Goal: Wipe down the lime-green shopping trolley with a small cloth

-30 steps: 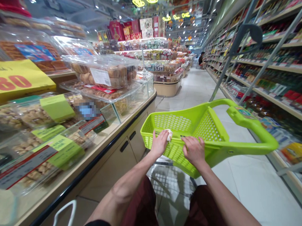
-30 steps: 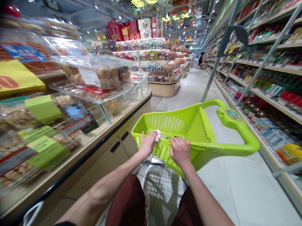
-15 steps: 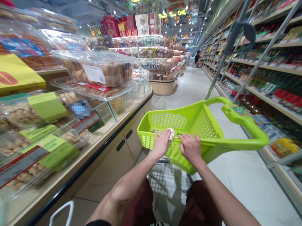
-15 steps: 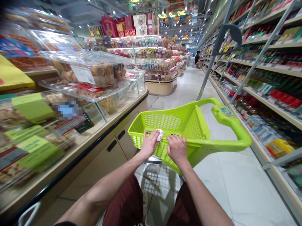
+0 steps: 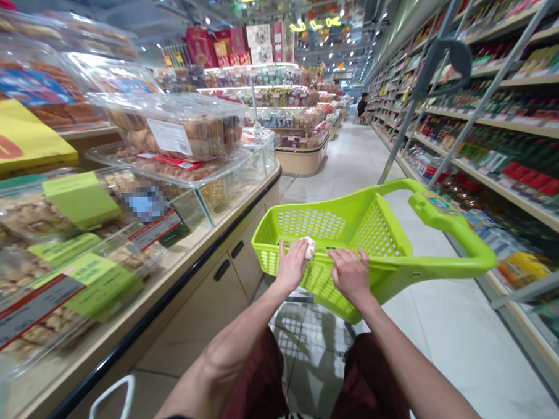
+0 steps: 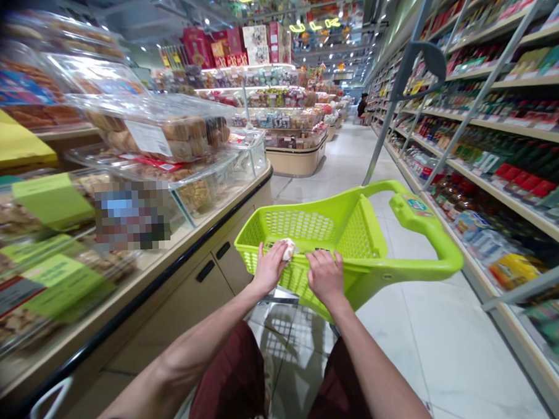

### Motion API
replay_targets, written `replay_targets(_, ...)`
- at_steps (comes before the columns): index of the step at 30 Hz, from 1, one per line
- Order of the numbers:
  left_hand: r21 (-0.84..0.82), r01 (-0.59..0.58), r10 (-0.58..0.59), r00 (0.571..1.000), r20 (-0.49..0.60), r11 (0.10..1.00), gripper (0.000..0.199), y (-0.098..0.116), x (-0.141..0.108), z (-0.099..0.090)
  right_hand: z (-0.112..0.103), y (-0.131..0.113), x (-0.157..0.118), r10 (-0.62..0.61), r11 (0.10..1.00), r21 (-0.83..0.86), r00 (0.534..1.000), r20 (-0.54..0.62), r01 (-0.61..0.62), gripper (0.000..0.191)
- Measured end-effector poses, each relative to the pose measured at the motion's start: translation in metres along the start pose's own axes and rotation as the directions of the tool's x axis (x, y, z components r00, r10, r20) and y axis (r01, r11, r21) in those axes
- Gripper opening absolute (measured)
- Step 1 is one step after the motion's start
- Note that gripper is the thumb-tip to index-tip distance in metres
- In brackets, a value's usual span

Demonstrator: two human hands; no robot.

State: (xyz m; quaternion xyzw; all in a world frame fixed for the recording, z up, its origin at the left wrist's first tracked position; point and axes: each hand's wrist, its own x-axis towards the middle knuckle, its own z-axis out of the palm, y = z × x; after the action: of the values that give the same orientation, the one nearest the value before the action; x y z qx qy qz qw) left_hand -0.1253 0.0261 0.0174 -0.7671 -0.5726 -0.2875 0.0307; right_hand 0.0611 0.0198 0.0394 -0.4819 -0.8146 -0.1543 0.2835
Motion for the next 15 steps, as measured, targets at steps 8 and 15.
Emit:
replay_targets(8,-0.108,-0.018,0.016,1.0,-0.015,0.994,0.049,0.028,0.005,0.014,-0.005,-0.024,0.02,0.063,0.988,0.143,0.998,-0.02,-0.06,0.039)
replay_targets(15,-0.067,0.12,-0.11,0.984,0.137,0.99,0.07,-0.006,-0.014,-0.003,0.019,-0.063,0.036,0.071,0.993,0.079,0.977,0.2,-0.088,0.037)
